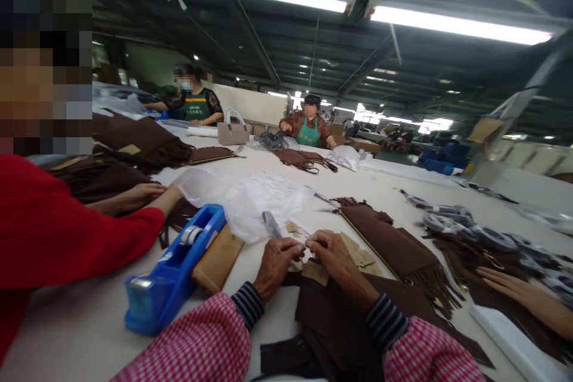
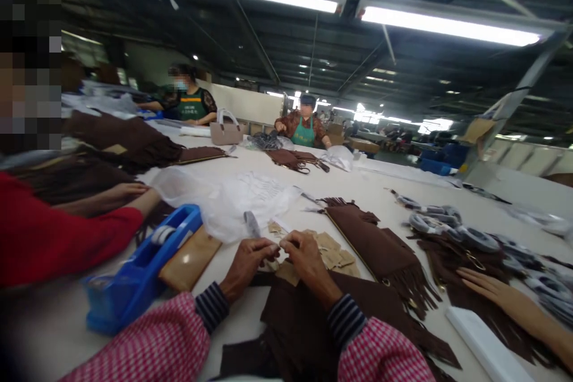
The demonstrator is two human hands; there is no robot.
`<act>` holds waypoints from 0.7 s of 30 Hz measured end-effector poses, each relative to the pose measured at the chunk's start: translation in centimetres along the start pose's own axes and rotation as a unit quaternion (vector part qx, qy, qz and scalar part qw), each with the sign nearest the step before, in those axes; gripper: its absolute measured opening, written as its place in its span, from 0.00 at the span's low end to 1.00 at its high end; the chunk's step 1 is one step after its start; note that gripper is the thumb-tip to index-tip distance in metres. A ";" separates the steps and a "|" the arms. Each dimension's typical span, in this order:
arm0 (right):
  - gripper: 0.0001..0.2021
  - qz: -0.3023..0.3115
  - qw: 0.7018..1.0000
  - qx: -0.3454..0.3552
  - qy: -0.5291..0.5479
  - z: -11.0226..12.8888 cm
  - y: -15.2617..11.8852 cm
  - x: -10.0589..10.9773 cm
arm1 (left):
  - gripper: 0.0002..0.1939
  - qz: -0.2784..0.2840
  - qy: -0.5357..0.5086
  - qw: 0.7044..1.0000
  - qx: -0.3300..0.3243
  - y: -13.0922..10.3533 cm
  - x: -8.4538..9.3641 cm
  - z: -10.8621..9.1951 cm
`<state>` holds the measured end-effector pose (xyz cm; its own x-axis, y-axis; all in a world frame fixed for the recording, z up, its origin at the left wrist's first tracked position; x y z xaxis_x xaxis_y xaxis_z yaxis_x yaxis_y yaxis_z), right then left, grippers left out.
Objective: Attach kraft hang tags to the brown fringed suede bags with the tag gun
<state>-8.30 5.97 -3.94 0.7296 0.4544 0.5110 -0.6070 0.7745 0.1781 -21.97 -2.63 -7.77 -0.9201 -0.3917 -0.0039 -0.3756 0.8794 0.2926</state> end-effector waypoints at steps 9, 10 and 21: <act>0.21 0.027 0.997 -0.010 -0.076 -0.4 0.5 0.1 | 0.10 -0.053 -0.065 0.996 -0.041 0.4 -0.6 1.0; 0.20 0.037 0.997 -0.023 -0.062 -0.5 0.5 0.0 | 0.09 -0.063 -0.071 0.995 -0.036 0.4 -0.6 1.0; 0.09 0.105 0.986 -0.074 0.106 -0.7 -0.2 -1.4 | 0.15 -0.058 -0.115 0.991 0.025 0.3 -0.3 0.4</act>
<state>-9.00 5.45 -5.26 0.6518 0.6808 0.3341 -0.7105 0.7022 -0.0447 -21.86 -2.19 -8.06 -0.8689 -0.4250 -0.2537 -0.4809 0.8461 0.2298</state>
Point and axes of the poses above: each hand's wrist, its own y-axis towards the middle knuckle, its own x-axis out of the back of the hand, z = x × y, the point moved 1 cm from there along y, towards the middle knuckle, and after that the axes turned 7 degrees about -x, right-handed, at the moved point
